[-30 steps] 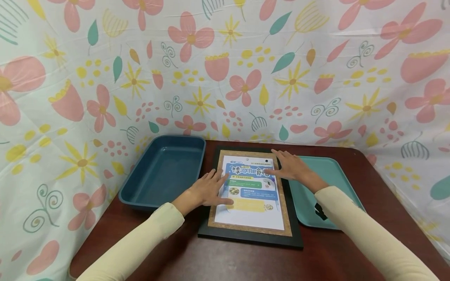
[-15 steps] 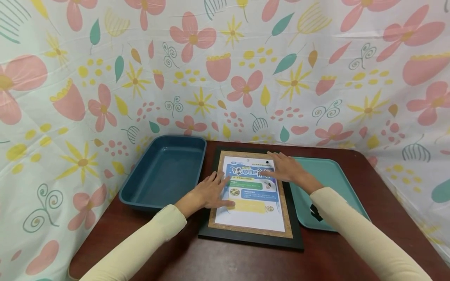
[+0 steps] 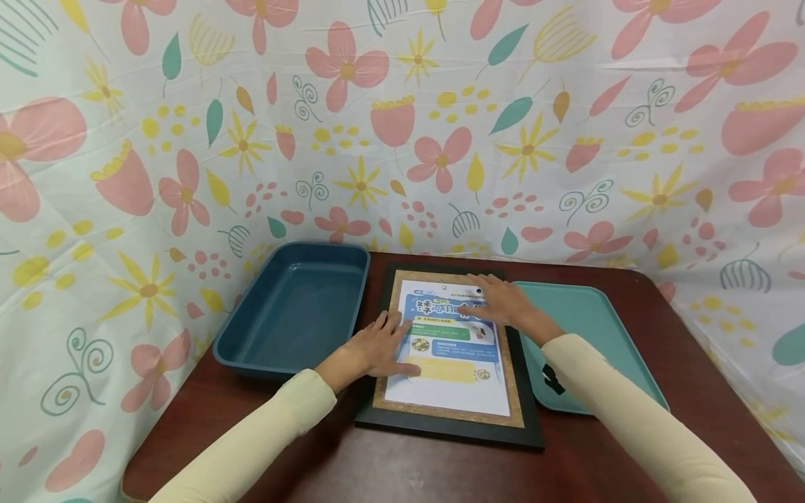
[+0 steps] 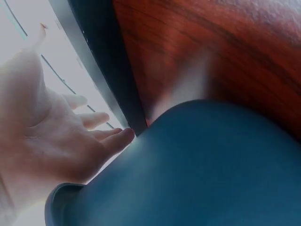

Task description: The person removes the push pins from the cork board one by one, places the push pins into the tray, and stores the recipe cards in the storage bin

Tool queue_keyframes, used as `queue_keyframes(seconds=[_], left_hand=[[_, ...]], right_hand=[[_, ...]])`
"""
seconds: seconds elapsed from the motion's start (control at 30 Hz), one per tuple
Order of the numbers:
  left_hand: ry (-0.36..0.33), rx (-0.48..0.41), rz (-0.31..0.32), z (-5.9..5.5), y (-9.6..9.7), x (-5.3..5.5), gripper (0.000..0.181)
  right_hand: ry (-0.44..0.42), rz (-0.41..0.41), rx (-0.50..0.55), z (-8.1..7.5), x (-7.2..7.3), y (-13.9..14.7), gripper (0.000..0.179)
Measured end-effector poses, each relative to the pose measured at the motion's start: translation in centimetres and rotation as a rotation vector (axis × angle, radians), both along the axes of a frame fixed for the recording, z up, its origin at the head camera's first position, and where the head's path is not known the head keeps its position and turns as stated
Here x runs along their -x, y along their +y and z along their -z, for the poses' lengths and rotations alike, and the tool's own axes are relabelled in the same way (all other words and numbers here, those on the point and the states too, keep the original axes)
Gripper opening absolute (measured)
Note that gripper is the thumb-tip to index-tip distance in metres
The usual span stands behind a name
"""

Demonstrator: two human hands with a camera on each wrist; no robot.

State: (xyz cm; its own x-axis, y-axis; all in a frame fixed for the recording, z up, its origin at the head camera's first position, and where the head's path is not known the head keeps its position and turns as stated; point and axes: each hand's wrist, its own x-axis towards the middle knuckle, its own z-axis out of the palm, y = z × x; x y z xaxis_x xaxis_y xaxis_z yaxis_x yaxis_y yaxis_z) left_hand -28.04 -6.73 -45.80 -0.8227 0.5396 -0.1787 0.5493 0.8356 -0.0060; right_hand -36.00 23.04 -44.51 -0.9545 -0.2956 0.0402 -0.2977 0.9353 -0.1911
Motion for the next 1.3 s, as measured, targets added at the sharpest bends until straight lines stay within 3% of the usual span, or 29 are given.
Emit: queue_keyframes(seconds=[0.97,1.3], left_hand=[[-0.019,0.001,-0.012,-0.3,0.0,-0.2,0.101],[-0.024,0.005,-0.023,0.0,0.1,0.0,0.102]], right_hand=[[-0.047,-0.065,0.145,1.2,1.2,-1.3,0.09],[-0.05,-0.095,0.126,1.3,1.7,-2.1,0.083]])
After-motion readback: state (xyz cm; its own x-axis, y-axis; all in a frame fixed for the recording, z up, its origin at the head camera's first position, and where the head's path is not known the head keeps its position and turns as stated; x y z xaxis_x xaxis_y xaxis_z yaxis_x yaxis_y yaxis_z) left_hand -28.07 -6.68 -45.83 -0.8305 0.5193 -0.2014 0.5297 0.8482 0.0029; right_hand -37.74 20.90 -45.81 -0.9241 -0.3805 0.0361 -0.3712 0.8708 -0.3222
